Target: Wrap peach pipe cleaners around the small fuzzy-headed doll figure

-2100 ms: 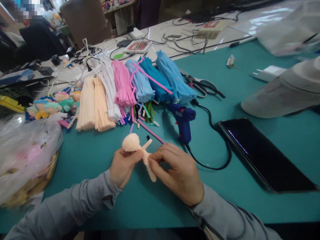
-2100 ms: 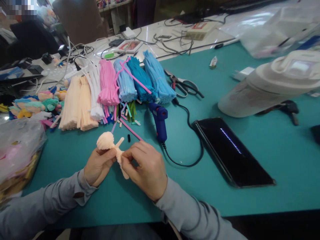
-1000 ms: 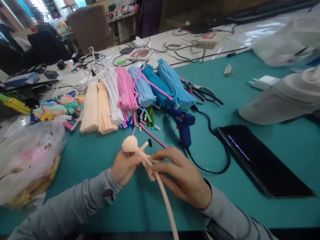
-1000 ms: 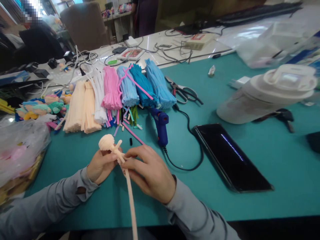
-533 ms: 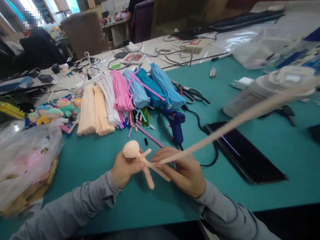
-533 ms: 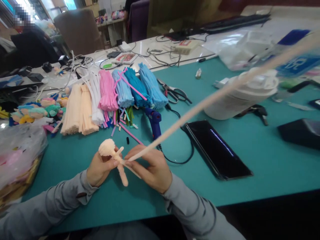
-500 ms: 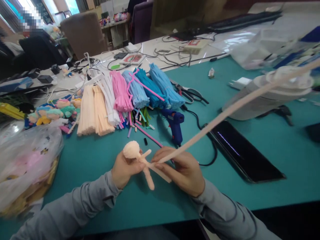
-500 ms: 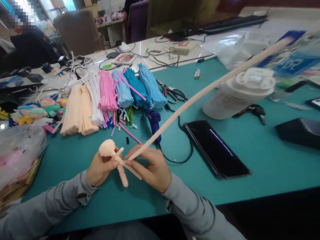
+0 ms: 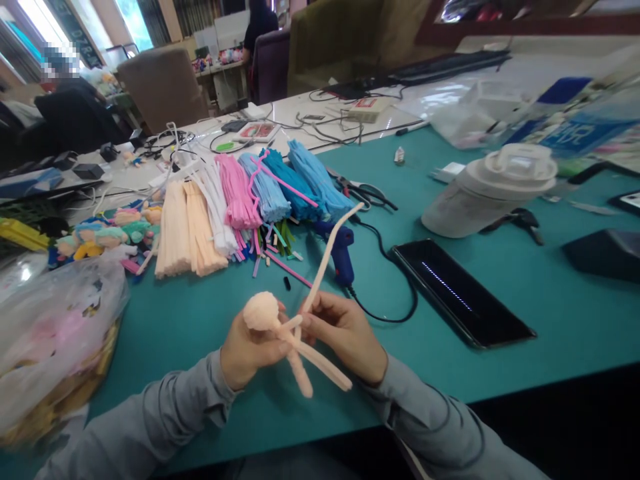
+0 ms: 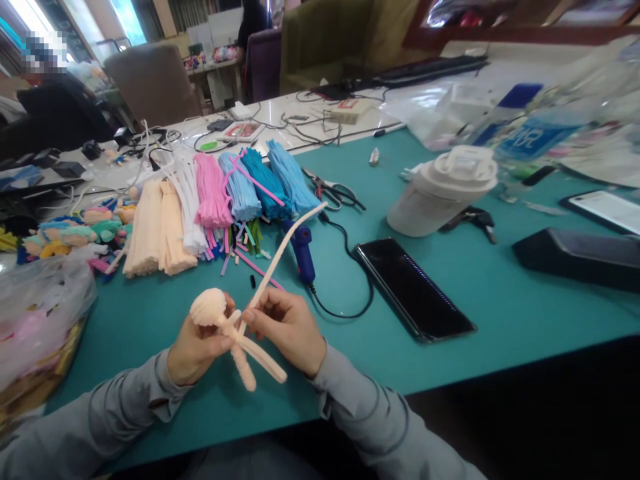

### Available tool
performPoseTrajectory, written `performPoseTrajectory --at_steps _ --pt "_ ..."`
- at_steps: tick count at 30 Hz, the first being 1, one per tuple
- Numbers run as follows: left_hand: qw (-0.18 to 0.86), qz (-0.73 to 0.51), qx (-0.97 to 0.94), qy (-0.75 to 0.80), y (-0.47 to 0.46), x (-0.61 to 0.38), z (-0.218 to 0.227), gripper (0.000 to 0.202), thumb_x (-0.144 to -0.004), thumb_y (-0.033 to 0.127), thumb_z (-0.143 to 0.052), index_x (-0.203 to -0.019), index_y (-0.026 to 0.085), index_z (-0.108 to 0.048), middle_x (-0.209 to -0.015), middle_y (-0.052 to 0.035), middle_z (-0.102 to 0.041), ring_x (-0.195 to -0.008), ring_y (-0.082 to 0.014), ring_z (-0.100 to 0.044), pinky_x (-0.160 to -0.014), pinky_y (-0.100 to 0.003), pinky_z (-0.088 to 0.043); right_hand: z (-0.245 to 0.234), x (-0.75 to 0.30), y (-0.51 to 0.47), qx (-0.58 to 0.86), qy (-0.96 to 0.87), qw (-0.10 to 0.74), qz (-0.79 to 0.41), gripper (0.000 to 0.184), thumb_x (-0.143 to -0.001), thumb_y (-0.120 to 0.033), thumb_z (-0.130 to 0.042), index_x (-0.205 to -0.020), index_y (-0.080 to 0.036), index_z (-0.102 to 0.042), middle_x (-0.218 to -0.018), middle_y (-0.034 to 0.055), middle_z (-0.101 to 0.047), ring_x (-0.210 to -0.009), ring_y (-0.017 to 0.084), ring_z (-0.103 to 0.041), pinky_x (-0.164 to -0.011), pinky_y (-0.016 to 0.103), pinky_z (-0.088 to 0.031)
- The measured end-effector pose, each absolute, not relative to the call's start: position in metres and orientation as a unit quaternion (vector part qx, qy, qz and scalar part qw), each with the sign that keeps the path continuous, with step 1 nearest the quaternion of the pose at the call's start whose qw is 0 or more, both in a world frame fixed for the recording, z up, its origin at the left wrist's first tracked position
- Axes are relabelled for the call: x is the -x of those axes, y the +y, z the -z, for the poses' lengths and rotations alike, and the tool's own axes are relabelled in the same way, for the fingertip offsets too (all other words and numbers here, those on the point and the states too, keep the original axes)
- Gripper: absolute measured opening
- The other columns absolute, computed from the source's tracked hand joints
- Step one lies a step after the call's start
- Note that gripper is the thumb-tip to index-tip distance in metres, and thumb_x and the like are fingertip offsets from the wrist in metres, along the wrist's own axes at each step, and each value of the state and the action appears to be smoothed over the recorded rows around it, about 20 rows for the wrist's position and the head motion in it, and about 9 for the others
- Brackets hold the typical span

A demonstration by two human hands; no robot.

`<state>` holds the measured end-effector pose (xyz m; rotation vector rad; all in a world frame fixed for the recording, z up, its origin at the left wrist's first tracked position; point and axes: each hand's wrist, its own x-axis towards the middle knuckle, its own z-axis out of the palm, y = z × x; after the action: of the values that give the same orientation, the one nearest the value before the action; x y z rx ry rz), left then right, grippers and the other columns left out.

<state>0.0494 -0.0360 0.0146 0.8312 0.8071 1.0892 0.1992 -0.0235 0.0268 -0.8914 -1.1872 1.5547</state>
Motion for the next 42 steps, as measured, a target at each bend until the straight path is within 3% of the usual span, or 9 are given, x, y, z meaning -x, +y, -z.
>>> performPoseTrajectory --at_steps 5,8,11,15,23,31,42 --pt "0.708 -0.512 -0.336 0.352 -0.037 -0.052 -0.021 0.042 -0.043 0.026 -0.083 -0.078 0.019 -0.061 -0.065 0.0011 -0.059 -0.058 -0.014 -0.056 -0.056 -0.028 -0.046 -0.026 -0.192 -0.027 0.365 -0.457 0.482 -0.653 0.029 -0.066 -0.039 -0.074 -0.064 -0.015 -0.057 -0.053 -0.004 -0.056 -0.043 0.006 -0.048 -0.041 0.017 -0.039" --pt "0.743 -0.495 -0.291 0.344 -0.037 -0.053 -0.026 0.042 -0.042 0.025 -0.082 -0.076 0.018 -0.059 -0.064 0.0018 -0.058 -0.06 -0.0143 -0.056 -0.06 -0.03 -0.047 -0.025 -0.191 -0.027 0.351 -0.438 0.501 -0.659 0.03 -0.064 -0.039 -0.075 -0.072 -0.017 -0.057 -0.058 -0.0039 -0.056 -0.046 0.007 -0.05 -0.04 0.017 -0.039" --pt "0.781 -0.454 -0.265 0.337 -0.037 -0.053 -0.033 0.038 -0.042 0.026 -0.081 -0.07 0.017 -0.057 -0.06 0.0024 -0.055 -0.059 -0.0132 -0.054 -0.06 -0.029 -0.045 -0.026 -0.192 -0.024 0.312 -0.463 0.522 -0.644 0.03 -0.064 -0.04 -0.075 -0.068 -0.017 -0.054 -0.059 -0.0043 -0.052 -0.046 0.008 -0.049 -0.042 0.02 -0.041" --pt "0.808 -0.419 -0.25 0.33 -0.035 -0.052 -0.039 0.036 -0.041 0.029 -0.081 -0.057 0.017 -0.051 -0.055 0.0039 -0.049 -0.054 -0.009 -0.047 -0.056 -0.026 -0.04 -0.029 -0.195 -0.021 0.304 -0.553 0.553 -0.545 0.028 -0.068 -0.037 -0.073 -0.059 -0.017 -0.056 -0.06 -0.0012 -0.053 -0.054 0.011 -0.051 -0.049 0.024 -0.044" --pt "0.797 -0.46 -0.217 0.327 -0.031 -0.054 -0.031 0.033 -0.041 0.021 -0.08 -0.06 0.017 -0.053 -0.056 0.004 -0.05 -0.058 -0.0109 -0.048 -0.063 -0.028 -0.039 -0.028 -0.195 -0.024 0.351 -0.659 0.562 -0.356 0.015 -0.076 -0.022 -0.065 -0.062 -0.017 -0.063 -0.058 0.0019 -0.059 -0.054 0.014 -0.054 -0.05 0.025 -0.043" --pt "0.751 -0.524 -0.25 0.314 -0.031 -0.054 -0.025 0.034 -0.047 0.017 -0.077 -0.067 0.018 -0.05 -0.07 0.0024 -0.058 -0.064 -0.0116 -0.051 -0.061 -0.027 -0.041 -0.027 -0.193 -0.023 0.365 -0.664 0.536 -0.371 0.019 -0.072 -0.027 -0.07 -0.059 -0.018 -0.06 -0.056 0.0002 -0.058 -0.05 0.012 -0.053 -0.047 0.023 -0.041" --pt "0.685 -0.57 -0.294 0.345 -0.025 -0.053 -0.021 0.026 -0.052 0.02 -0.078 -0.066 0.017 -0.056 -0.061 0.0022 -0.065 -0.06 -0.0159 -0.061 -0.065 -0.033 -0.049 -0.022 -0.195 -0.03 0.396 -0.619 0.516 -0.44 0.015 -0.075 -0.026 -0.066 -0.063 -0.018 -0.067 -0.06 0.0017 -0.065 -0.052 0.013 -0.057 -0.048 0.022 -0.045"
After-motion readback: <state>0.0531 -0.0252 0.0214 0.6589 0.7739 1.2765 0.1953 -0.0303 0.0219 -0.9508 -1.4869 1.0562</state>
